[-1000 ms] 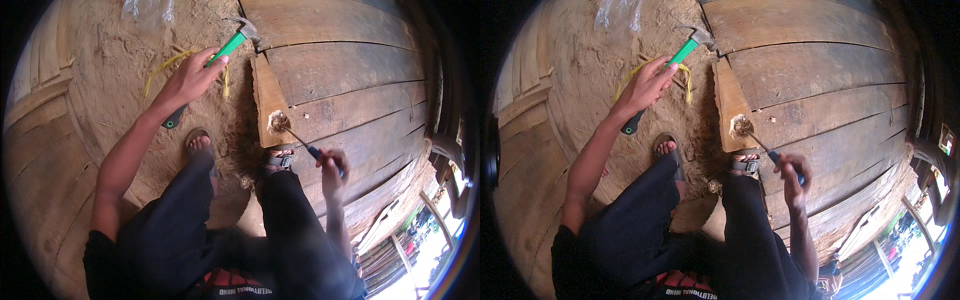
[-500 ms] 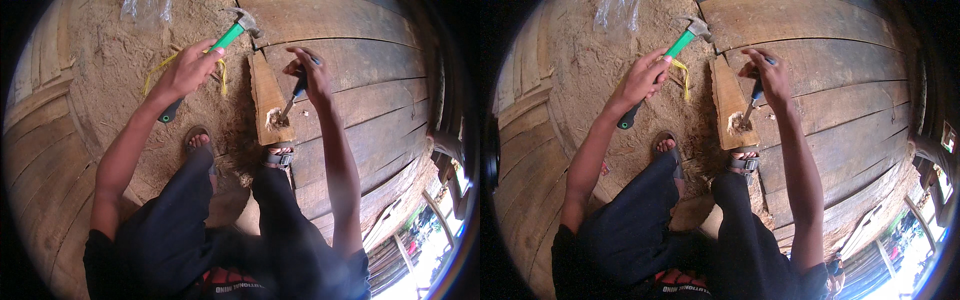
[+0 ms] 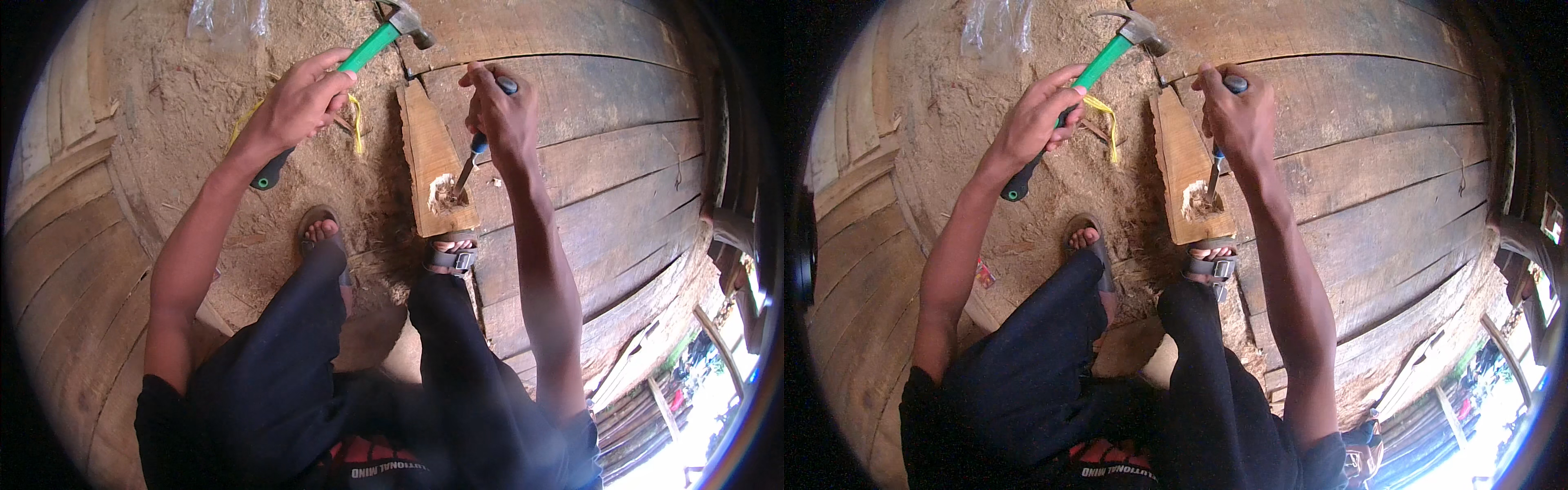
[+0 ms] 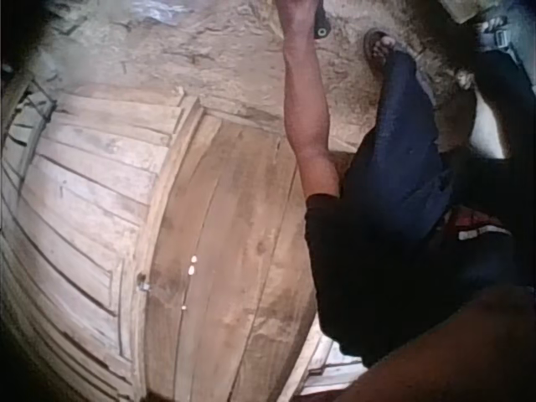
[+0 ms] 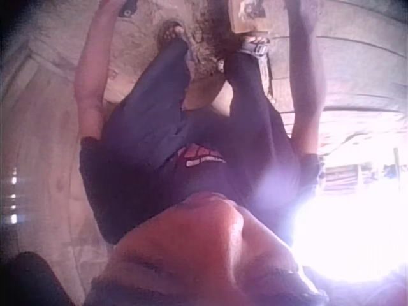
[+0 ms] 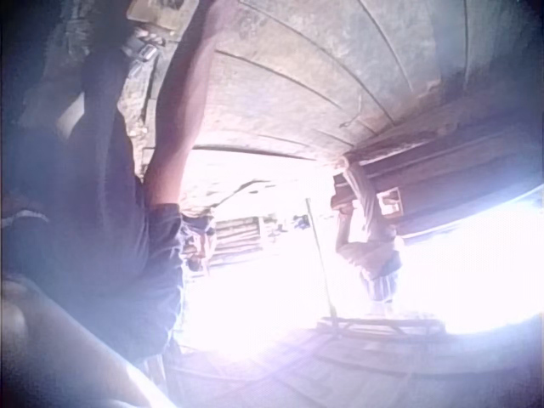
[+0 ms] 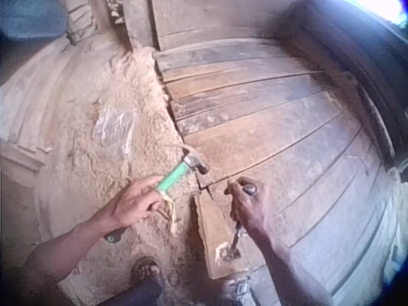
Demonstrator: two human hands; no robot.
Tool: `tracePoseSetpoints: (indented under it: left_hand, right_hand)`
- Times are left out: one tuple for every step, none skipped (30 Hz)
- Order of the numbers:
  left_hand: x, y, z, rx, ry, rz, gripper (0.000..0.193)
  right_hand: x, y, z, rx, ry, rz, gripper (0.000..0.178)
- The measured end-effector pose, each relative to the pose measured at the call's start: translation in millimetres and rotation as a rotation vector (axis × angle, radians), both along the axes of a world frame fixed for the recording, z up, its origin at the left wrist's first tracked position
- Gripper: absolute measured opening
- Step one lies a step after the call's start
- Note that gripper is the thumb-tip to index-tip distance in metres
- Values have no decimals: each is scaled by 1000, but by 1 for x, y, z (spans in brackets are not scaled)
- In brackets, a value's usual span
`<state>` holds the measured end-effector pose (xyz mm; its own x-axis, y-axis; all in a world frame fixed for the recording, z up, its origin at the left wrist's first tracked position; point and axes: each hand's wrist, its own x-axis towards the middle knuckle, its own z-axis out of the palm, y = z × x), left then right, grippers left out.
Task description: The person sits on a wooden floor and uses a chisel and hammer to carve a small wooden block. They repeatedly strike the chisel to remove wood shavings and shape the piece.
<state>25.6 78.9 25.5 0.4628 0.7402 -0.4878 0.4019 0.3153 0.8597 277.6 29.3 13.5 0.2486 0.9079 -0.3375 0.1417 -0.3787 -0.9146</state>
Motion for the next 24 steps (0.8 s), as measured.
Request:
tracePoseSetpoints:
  left_hand:
    - [2, 0, 1, -5, -7, -12, 58]
    - [4, 0, 3, -14, -7, -14, 58]
    - [6, -1, 4, -24, -6, -18, 58]
    - [7, -1, 4, -34, -4, -22, 58]
    - [9, -1, 4, -42, 3, -25, 59]
    - [10, -1, 3, -49, 12, -27, 59]
    - [10, -1, 2, -56, 20, -30, 59]
    - [11, -1, 1, -64, 13, -37, 59]
    - [11, -1, 0, -74, 6, -43, 59]
    - [11, -1, -2, -83, -1, -49, 59]
    - [11, 0, -4, -82, 3, -55, 60]
    - [11, 0, -6, -80, 8, -62, 60]
    - [12, 0, -7, -77, 12, -68, 60]
    - [13, 0, -6, -81, 15, -63, 60]
    - [16, -1, -6, -84, 15, -61, 60]
    - [18, -1, -5, -87, 16, -59, 60]
    - [20, 1, -4, -63, 15, -82, 59]
    - [22, 3, -2, -38, 16, -103, 58]
    - [24, 6, 0, -13, 17, -125, 57]
    - [27, 11, -1, 108, 41, -172, 55]
    - [32, 19, -1, 229, 62, -218, 53]
    - [37, 24, 1, 350, 84, -262, 51]
    - [41, 29, 4, 424, 91, -293, 49]
    - [54, 36, 19, 498, 95, -323, 47]
  right_hand:
    - [1, -2, -2, -11, -14, -25, 30]
    - [1, -4, -6, -22, -28, -51, 30]
    - [2, -7, -10, -35, -41, -77, 30]
    - [4, -10, -14, -37, -37, -97, 30]
    - [7, -12, -18, -39, -34, -117, 30]
    - [9, -13, -20, -41, -29, -137, 30]
    - [12, -14, -20, -39, -17, -148, 30]
    - [14, -14, -19, -36, -6, -159, 30]
    - [16, -15, -18, -35, 6, -169, 30]
    - [17, -16, -16, -38, 11, -173, 30]
    - [18, -17, -14, -40, 17, -178, 30]
    - [19, -18, -12, -42, 22, -182, 30]
    - [20, -19, -12, -45, 11, -189, 30]
    - [20, -20, -13, -48, 1, -196, 30]
    - [21, -21, -13, -50, -11, -205, 30]
    - [23, -23, -16, -37, -22, -204, 30]
    - [25, -25, -20, -25, -33, -202, 30]
    - [24, -26, -20, -12, -41, -200, 30]
    - [23, -27, -20, -13, -65, -212, 29]
    - [19, -27, -18, -15, -89, -223, 27]
    - [18, -27, -17, -17, -116, -234, 26]
    - [18, -27, -18, -11, -121, -239, 26]
    - [19, -29, -20, -5, -125, -244, 25]
    - [20, -30, -21, 0, -133, -250, 25]
